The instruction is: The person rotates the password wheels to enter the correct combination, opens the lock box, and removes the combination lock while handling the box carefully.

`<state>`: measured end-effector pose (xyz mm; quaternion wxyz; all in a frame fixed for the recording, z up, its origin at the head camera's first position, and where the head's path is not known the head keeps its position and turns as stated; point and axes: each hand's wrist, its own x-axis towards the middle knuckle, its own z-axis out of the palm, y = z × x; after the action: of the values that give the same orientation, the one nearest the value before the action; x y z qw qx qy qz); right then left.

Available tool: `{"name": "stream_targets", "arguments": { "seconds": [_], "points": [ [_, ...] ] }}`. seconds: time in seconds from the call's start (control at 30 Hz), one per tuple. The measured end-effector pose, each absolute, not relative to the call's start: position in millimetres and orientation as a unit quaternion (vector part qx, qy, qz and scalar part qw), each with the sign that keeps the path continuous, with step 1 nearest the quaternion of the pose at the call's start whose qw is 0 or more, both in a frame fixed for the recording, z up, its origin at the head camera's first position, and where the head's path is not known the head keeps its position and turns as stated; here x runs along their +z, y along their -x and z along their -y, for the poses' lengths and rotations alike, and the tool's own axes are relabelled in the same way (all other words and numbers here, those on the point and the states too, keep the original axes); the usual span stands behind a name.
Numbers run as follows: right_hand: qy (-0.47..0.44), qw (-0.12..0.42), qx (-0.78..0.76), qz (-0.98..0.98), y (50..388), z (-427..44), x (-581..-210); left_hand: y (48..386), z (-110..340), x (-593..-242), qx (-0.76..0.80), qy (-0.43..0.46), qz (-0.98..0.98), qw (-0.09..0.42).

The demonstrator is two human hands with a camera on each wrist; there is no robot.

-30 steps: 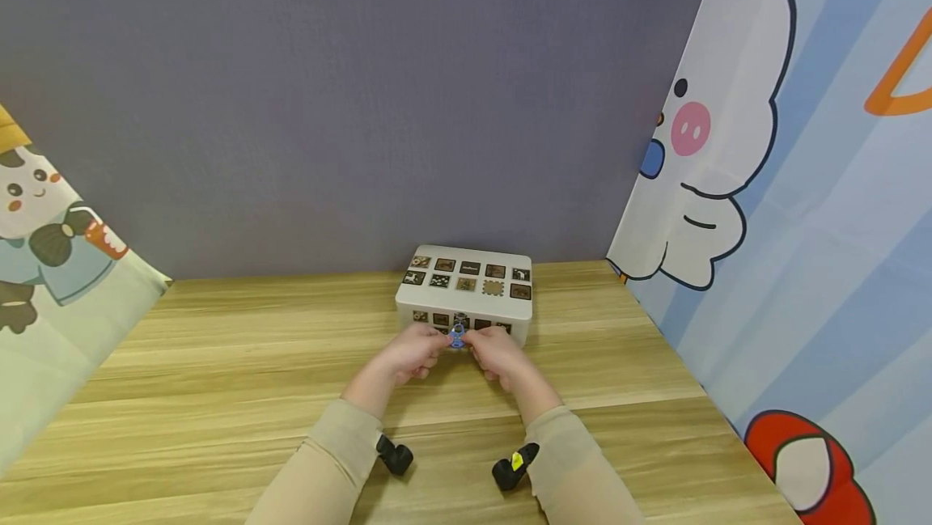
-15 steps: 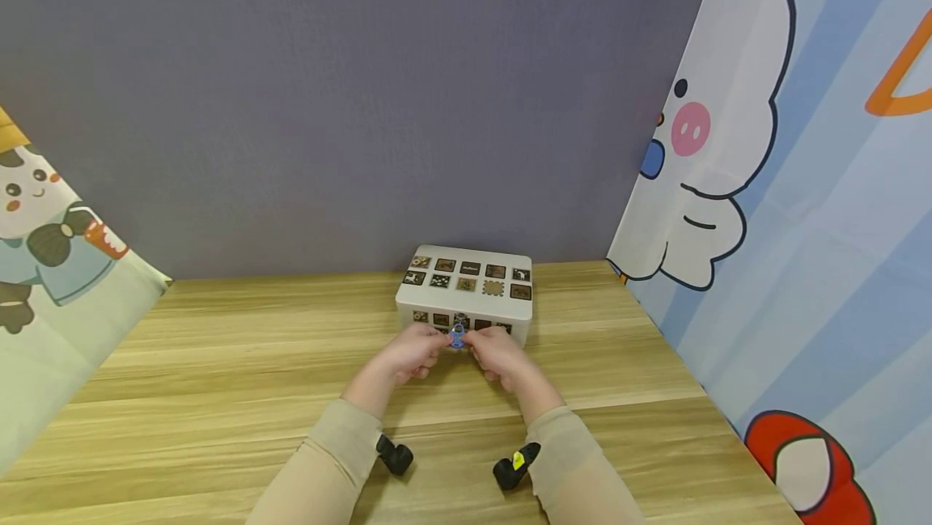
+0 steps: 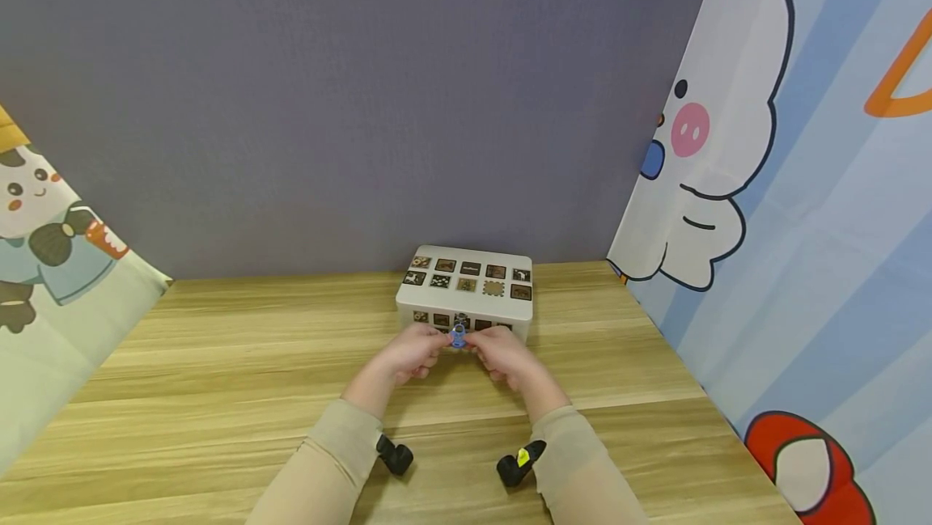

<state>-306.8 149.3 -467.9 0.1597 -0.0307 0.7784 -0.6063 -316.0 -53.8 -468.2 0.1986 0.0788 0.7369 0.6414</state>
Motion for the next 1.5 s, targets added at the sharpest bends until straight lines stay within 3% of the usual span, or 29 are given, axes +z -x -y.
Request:
{"name": "stream_targets", "arguments": {
  "seconds": [0.63,1.5],
  "points": [
    [0.045,0.16,-0.581,-0.796,306,-166,-455,317,55,-470,0.632,-0.086,-0.744,0.2],
    [0.078,0.115,-0.514,-0.846,304,-157,-452,315,54,-468,0.644,-0.096,-0.732,0.202]
  ]
}}
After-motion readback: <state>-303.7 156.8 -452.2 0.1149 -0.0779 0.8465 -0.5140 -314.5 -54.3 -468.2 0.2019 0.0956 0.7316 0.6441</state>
